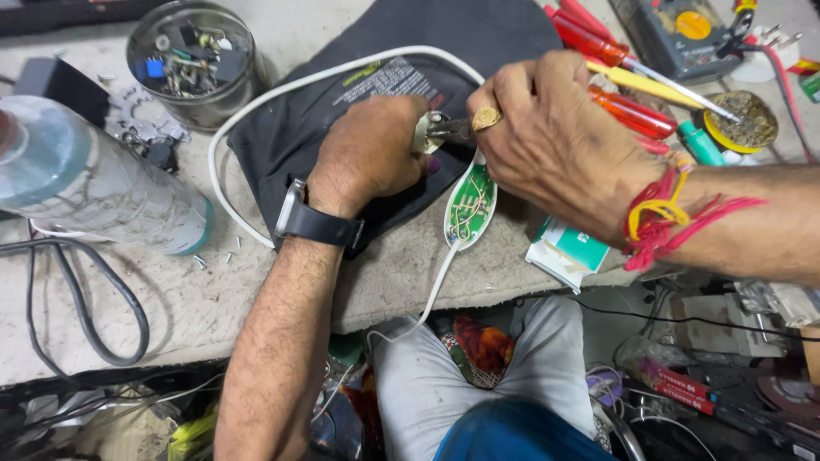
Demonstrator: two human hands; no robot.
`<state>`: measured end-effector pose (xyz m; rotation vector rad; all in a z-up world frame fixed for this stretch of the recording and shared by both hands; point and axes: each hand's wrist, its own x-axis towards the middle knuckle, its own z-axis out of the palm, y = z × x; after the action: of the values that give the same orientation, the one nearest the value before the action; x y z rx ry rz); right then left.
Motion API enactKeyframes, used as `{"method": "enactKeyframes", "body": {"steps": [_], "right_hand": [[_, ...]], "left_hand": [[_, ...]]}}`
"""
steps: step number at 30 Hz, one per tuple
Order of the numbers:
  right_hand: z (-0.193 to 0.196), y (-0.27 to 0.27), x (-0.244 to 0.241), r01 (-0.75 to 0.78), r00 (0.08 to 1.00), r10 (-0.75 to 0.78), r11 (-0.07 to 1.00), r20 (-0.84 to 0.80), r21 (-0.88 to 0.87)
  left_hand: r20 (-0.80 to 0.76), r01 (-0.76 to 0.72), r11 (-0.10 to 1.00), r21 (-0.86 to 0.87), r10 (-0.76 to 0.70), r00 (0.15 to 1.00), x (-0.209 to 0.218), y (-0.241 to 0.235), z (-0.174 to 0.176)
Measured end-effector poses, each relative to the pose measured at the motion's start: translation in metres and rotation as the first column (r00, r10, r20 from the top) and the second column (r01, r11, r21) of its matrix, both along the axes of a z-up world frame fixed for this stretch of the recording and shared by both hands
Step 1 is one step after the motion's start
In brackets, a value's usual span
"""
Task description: The person uses a small screwdriver to adjust wires on a circuit board inside a white plastic device. They then use pliers to cut a wire and a larger screwdriver to tighten a screw on the device's casing.
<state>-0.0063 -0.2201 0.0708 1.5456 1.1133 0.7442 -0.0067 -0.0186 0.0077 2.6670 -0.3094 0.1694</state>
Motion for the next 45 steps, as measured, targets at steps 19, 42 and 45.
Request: {"method": "enactKeyframes", "body": {"steps": [19,42,45], "right_hand": [[0.009,-0.055,-0.015,-0.036,0.978,0.142,0.838,-0.153,0.545],[0.021,-0.081,0.006,0.558,0.631,-0.045,0.72,-0.774,0.414],[0.033,-0.126,0.016,0.618,0.687,-0.157,0.639,-0.709,0.458]], "left_hand": [[-0.001,0.042,0.938,-0.344,-0.045,0.999,-0.004,0.022,-0.002],[-0.068,-0.021,0.873,-0.487,-0.014,0.998,-0.002,0.021,0.0],[-0.117,-0.097,0.902,-0.422,0.052,0.992,-0.003,0.022,0.002]]}}
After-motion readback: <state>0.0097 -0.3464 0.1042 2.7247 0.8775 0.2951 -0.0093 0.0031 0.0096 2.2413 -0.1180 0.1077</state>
